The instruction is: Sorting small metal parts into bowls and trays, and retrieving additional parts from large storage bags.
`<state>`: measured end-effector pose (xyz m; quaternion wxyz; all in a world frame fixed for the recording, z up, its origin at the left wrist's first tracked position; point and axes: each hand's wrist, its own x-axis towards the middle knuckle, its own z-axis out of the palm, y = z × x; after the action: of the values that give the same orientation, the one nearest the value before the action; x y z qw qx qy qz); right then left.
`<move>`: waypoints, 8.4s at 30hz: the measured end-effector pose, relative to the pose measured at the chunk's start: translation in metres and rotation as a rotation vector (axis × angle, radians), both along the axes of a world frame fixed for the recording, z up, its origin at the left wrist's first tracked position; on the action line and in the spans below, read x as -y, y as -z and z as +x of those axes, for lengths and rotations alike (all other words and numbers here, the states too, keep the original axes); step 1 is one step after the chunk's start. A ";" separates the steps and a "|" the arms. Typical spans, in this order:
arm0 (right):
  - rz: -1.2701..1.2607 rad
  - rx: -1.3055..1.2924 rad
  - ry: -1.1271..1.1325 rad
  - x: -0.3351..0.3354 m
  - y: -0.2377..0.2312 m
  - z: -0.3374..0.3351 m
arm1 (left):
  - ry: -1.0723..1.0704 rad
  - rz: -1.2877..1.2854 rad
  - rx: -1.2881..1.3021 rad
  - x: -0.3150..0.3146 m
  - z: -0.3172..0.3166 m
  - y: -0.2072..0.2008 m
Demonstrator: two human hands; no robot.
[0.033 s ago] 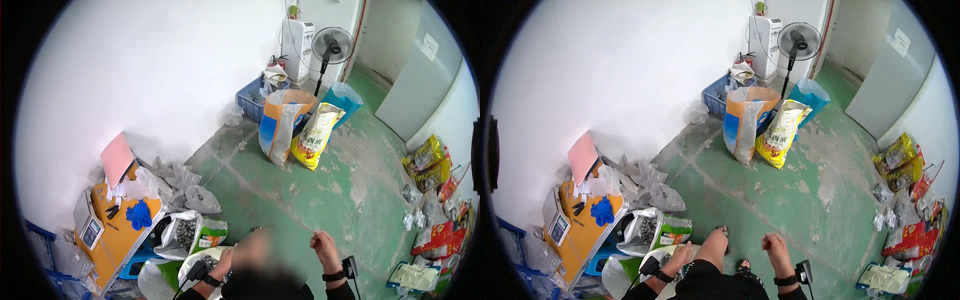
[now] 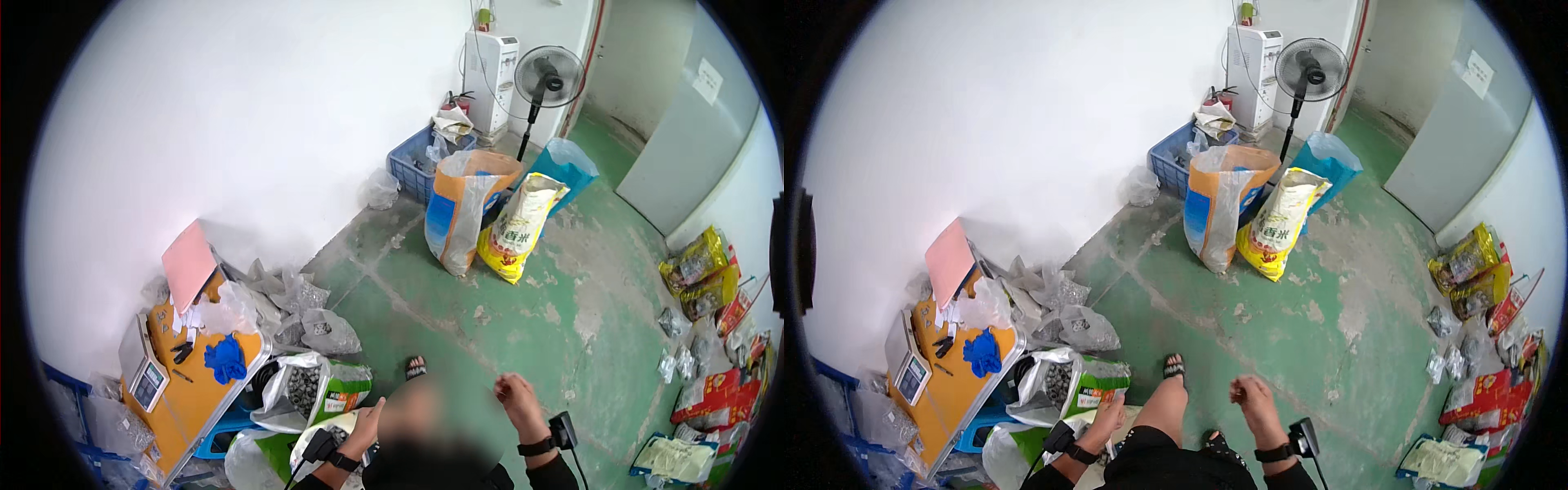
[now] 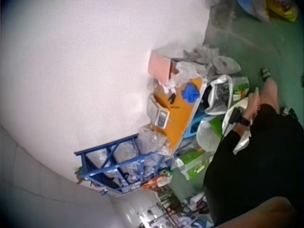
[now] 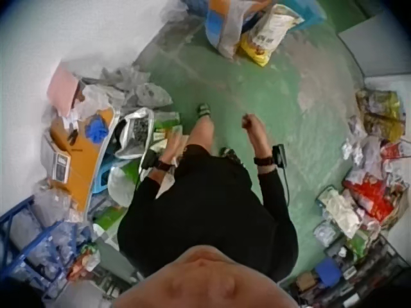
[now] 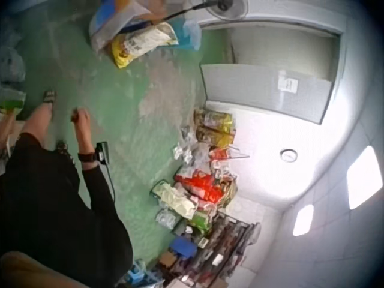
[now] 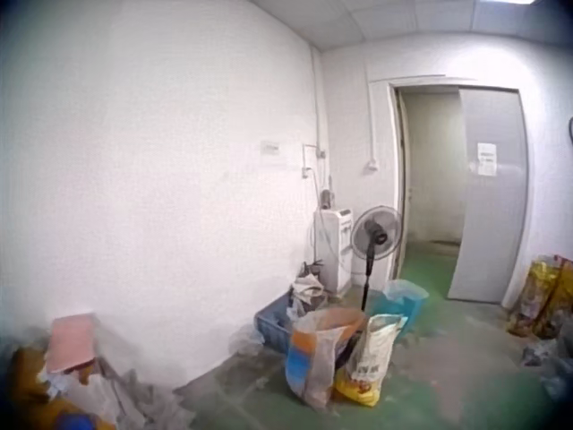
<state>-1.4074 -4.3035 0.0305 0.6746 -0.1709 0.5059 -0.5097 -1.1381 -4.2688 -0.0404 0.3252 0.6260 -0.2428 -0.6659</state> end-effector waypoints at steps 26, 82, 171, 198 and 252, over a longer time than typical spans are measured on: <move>0.398 0.644 0.498 0.666 0.046 0.003 | 1.017 -1.134 0.063 0.738 -0.165 -0.042; 1.065 0.116 0.411 0.891 0.156 0.111 | 0.924 -0.609 0.708 1.161 -0.230 0.332; 0.844 -0.323 1.658 -0.426 0.164 -1.285 | 1.521 0.082 -0.124 -0.036 -1.753 -0.071; 0.780 -0.232 1.256 -0.319 0.160 -1.878 | 1.281 0.315 -0.152 0.114 -2.274 -0.007; 0.966 0.265 1.469 -0.593 0.167 -2.518 | 1.537 -0.130 0.058 -0.250 -3.227 0.147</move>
<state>-3.9250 -3.7101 -0.1363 0.2288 0.5604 0.5655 -0.5602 -4.3653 -4.0190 -0.1876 -0.1990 0.2782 -0.6563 -0.6725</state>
